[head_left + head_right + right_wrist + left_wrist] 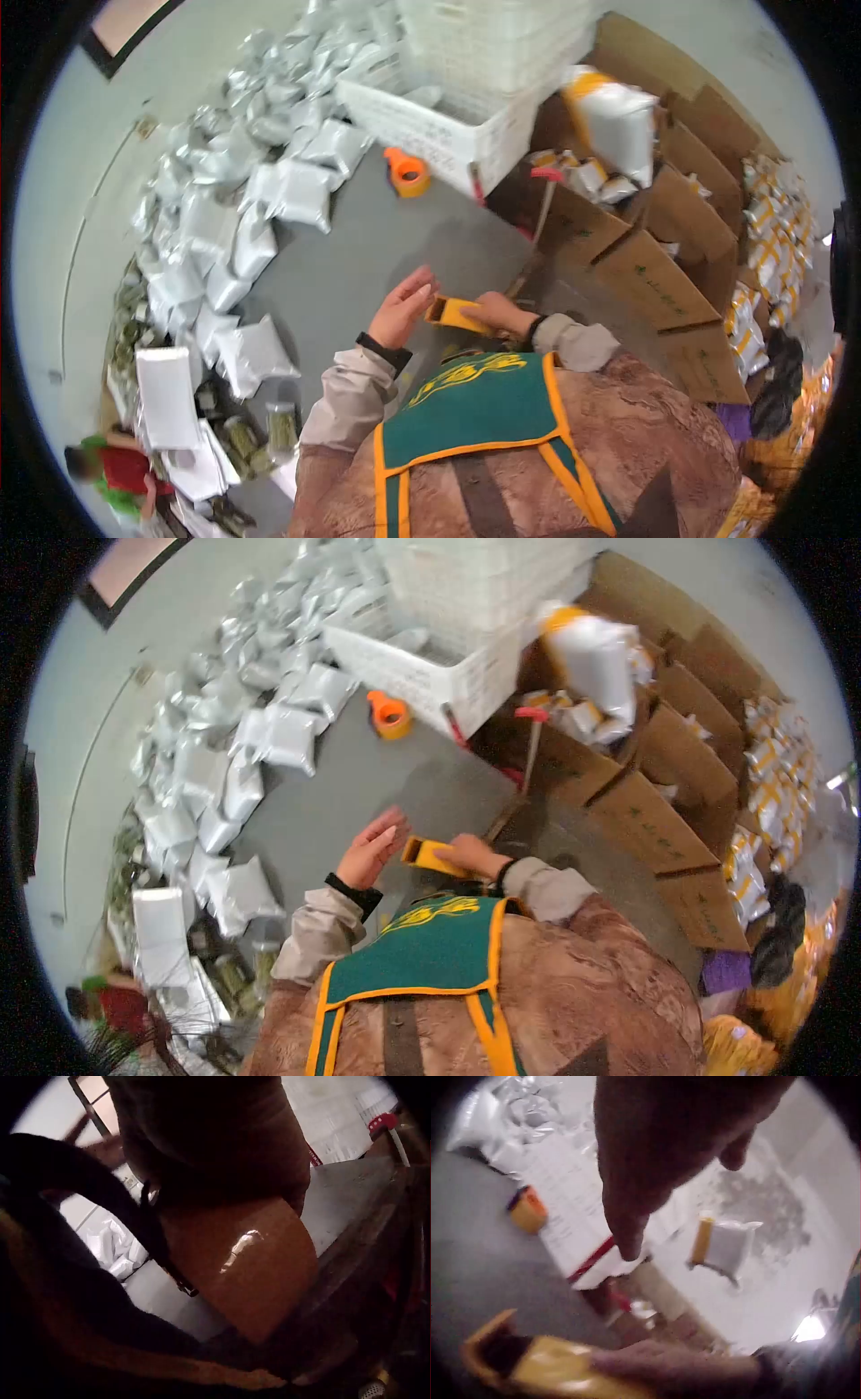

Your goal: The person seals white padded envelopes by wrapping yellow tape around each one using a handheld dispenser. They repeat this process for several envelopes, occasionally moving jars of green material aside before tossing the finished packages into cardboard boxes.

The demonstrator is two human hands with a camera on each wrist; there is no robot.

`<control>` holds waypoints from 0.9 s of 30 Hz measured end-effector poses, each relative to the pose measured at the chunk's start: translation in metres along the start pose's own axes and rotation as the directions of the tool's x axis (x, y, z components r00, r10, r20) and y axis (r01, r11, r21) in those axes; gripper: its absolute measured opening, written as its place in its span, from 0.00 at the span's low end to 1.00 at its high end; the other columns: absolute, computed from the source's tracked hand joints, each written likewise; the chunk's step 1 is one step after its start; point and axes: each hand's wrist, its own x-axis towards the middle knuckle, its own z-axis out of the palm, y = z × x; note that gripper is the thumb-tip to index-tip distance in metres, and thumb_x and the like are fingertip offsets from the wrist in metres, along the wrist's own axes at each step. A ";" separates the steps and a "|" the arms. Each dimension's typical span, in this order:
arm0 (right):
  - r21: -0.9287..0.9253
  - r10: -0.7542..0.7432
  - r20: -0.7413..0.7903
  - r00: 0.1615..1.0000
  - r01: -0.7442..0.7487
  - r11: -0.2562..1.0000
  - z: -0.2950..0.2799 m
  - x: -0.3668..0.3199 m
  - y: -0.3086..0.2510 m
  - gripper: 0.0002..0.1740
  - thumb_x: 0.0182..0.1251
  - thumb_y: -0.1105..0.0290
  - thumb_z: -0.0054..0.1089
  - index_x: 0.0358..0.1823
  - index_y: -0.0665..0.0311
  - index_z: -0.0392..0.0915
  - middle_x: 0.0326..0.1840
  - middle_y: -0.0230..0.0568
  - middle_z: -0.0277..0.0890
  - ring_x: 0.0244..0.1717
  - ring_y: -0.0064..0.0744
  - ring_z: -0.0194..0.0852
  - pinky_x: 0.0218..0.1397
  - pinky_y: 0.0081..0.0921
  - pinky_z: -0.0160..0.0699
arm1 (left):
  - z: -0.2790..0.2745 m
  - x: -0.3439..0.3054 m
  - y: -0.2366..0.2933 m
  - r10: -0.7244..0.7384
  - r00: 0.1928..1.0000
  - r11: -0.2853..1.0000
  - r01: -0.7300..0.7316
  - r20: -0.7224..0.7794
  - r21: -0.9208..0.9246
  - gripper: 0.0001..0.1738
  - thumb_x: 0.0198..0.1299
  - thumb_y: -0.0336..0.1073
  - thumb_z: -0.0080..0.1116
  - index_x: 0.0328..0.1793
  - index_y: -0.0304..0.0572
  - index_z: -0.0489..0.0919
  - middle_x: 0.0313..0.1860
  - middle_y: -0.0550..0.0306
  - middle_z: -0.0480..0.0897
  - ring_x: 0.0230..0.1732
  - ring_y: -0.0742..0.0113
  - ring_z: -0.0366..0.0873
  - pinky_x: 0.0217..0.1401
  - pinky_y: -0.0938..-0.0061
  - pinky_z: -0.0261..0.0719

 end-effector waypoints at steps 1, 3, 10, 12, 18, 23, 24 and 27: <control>0.025 0.091 0.036 0.995 -0.092 0.995 -0.002 -0.005 -0.002 0.37 0.57 0.38 0.53 0.35 0.74 0.81 0.31 0.57 0.80 0.36 0.52 0.81 0.40 0.43 0.76 | -0.038 -0.004 -0.017 -0.125 0.984 0.992 0.123 -0.127 -0.018 0.27 0.66 0.40 0.55 0.68 0.35 0.66 0.63 0.49 0.72 0.63 0.58 0.70 0.64 0.67 0.69; 0.051 0.165 0.108 0.980 -0.171 0.984 -0.015 -0.017 -0.007 0.35 0.58 0.39 0.54 0.33 0.73 0.81 0.29 0.55 0.80 0.33 0.51 0.81 0.37 0.41 0.76 | -0.117 -0.025 -0.064 0.006 0.857 0.980 0.097 -0.515 0.173 0.25 0.64 0.40 0.57 0.64 0.35 0.70 0.54 0.52 0.76 0.55 0.60 0.74 0.57 0.69 0.73; 0.272 0.179 0.035 0.983 -0.182 0.945 -0.007 -0.032 0.014 0.30 0.63 0.47 0.57 0.26 0.74 0.79 0.18 0.35 0.72 0.21 0.21 0.66 0.24 0.28 0.64 | -0.300 -0.144 -0.069 -0.209 -0.213 0.910 -0.399 -0.954 -0.110 0.43 0.50 0.44 0.68 0.69 0.40 0.60 0.53 0.48 0.74 0.41 0.58 0.74 0.41 0.65 0.76; 0.152 0.167 0.009 0.986 -0.166 0.974 -0.005 -0.032 0.012 0.29 0.63 0.48 0.57 0.26 0.73 0.78 0.18 0.32 0.70 0.22 0.20 0.64 0.24 0.26 0.63 | -0.307 -0.159 -0.063 -0.232 -0.293 0.939 -0.316 -0.927 -0.135 0.43 0.48 0.43 0.69 0.69 0.41 0.62 0.53 0.47 0.75 0.40 0.54 0.77 0.41 0.63 0.76; 0.124 0.042 -0.016 0.999 -0.039 0.991 -0.005 -0.028 0.011 0.25 0.65 0.52 0.57 0.27 0.72 0.78 0.19 0.28 0.70 0.22 0.17 0.63 0.24 0.23 0.61 | -0.391 -0.169 -0.123 0.242 -0.075 0.883 0.430 -0.967 0.187 0.23 0.48 0.39 0.66 0.50 0.38 0.80 0.36 0.45 0.82 0.35 0.54 0.81 0.39 0.63 0.78; 0.213 0.054 -0.024 0.998 -0.047 0.976 -0.014 -0.022 -0.002 0.25 0.65 0.52 0.58 0.29 0.74 0.79 0.20 0.32 0.72 0.23 0.20 0.66 0.25 0.25 0.64 | -0.273 -0.155 -0.095 0.541 0.271 0.743 0.290 -0.796 0.603 0.18 0.48 0.43 0.67 0.37 0.35 0.82 0.27 0.48 0.80 0.30 0.61 0.78 0.36 0.69 0.75; 0.199 0.063 -0.010 0.998 -0.059 0.978 -0.015 -0.019 0.000 0.26 0.64 0.51 0.58 0.30 0.75 0.79 0.20 0.36 0.73 0.23 0.22 0.68 0.26 0.27 0.66 | -0.274 -0.150 -0.106 0.469 0.200 0.806 0.303 -0.861 0.509 0.22 0.48 0.45 0.68 0.40 0.33 0.81 0.28 0.48 0.80 0.30 0.62 0.78 0.35 0.69 0.75; 0.209 0.072 0.017 0.997 -0.074 0.975 -0.025 -0.013 -0.012 0.28 0.63 0.49 0.58 0.30 0.75 0.79 0.20 0.40 0.75 0.23 0.25 0.71 0.27 0.30 0.69 | -0.268 -0.120 -0.088 -0.075 0.315 0.994 0.098 -0.946 -0.046 0.41 0.47 0.60 0.68 0.48 0.23 0.75 0.38 0.46 0.80 0.39 0.59 0.78 0.34 0.69 0.77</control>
